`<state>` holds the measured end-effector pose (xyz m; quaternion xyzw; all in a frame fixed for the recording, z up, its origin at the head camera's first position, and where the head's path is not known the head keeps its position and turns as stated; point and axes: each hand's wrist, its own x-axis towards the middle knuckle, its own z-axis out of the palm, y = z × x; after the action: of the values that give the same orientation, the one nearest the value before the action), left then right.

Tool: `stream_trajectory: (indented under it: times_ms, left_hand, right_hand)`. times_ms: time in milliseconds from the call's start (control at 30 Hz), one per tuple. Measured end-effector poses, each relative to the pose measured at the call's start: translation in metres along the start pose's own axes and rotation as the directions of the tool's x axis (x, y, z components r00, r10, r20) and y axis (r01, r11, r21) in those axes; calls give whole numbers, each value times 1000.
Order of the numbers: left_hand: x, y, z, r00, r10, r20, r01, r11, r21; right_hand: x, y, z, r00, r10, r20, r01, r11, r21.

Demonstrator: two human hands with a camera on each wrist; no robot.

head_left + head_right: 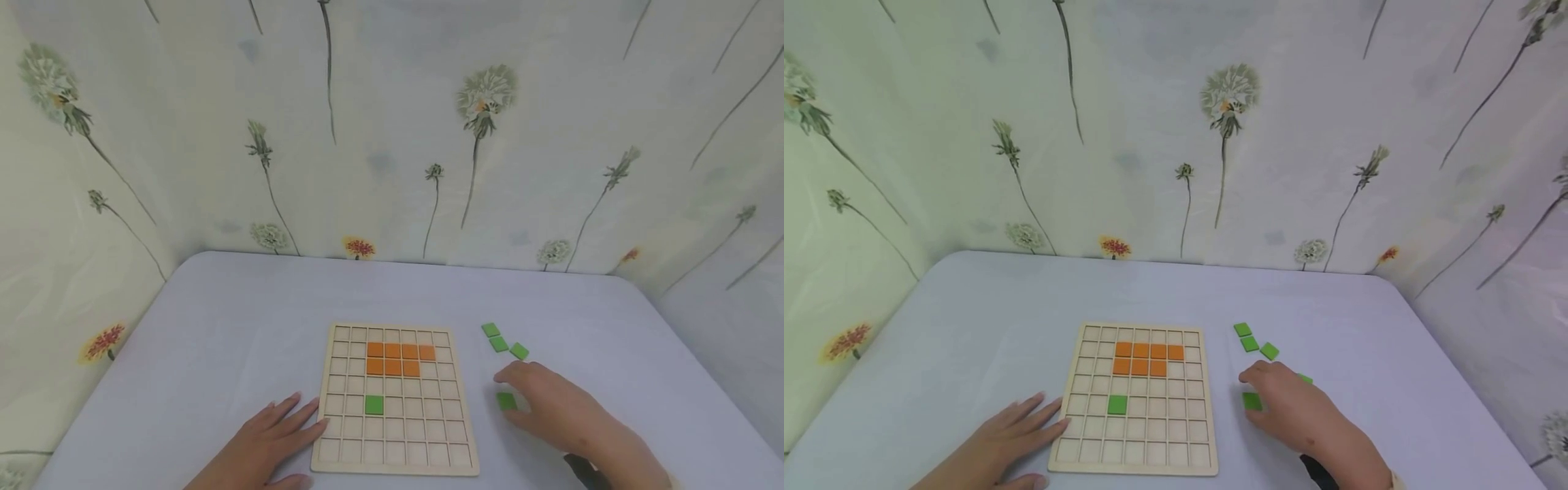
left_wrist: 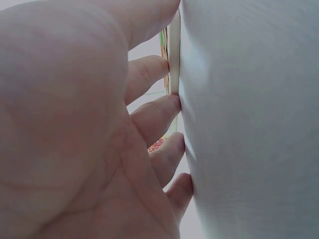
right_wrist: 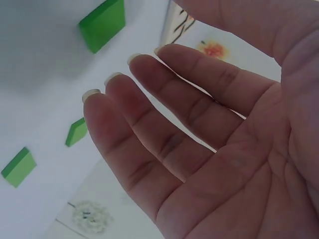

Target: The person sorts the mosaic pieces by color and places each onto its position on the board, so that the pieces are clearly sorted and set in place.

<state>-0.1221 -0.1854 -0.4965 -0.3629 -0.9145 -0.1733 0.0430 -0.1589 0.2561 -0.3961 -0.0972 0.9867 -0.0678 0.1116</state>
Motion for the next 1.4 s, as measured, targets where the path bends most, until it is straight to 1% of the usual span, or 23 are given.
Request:
stream_trajectory:
  times_ms: [167, 300, 400, 500, 633, 700, 767, 867, 933, 1000, 1133, 1267, 1400]
  left_hand:
    - [-2, 1, 1, 1000, -10, -8, 10, 1000, -13]
    - [-1, 1, 0, 1000, -14, -4, 14, 1000, -8]
    - [-1, 2, -1, 1000, -15, -4, 15, 1000, -6]
    - [-1, 3, -1, 1000, -6, -19, 6, 1000, 10]
    - [-1, 3, -2, 999, 8, -42, -8, 1000, 7]
    - [-1, 2, -2, 999, 4, -35, -4, 1000, -17]
    - [0, 2, -2, 1000, -10, -16, 10, 999, -42]
    - [1, 1, -3, 999, -26, 26, 27, 998, -49]
    - [1, 1, -4, 999, -23, 42, 24, 999, -31]
    - [1, 0, -4, 999, -5, 35, 5, 1000, 2]
    - [0, 0, -3, 1000, 22, 2, -22, 999, 47]
    - [0, 1, -3, 1000, 13, -4, -12, 999, 51]
    - [0, 2, -4, 1000, -8, 6, 8, 999, 43]
  right_hand:
    - [7, 8, 4, 999, 9, 40, -8, 999, -32]
    - [11, 11, 7, 998, 21, 58, -19, 999, -32]
    - [14, 11, 9, 998, 24, 54, -22, 999, -43]
    - [16, 10, 12, 999, 28, 44, -26, 998, -59]
    - [18, 10, 14, 999, 37, 34, -35, 997, -64]
    - [19, 11, 15, 999, 41, 34, -39, 997, -65]
    - [20, 11, 15, 999, 41, 34, -39, 997, -64]
    - [19, 13, 16, 999, 44, 31, -42, 998, -47]
    - [19, 14, 17, 999, 42, 23, -42, 999, -31]
    - [18, 14, 18, 999, 42, 12, -42, 999, -12]
    - [16, 11, 18, 999, 38, -8, -37, 999, 14]
    - [14, 5, 16, 999, 11, -33, -10, 999, 47]
    - [11, -3, 12, 999, -14, -51, 18, 997, 80]
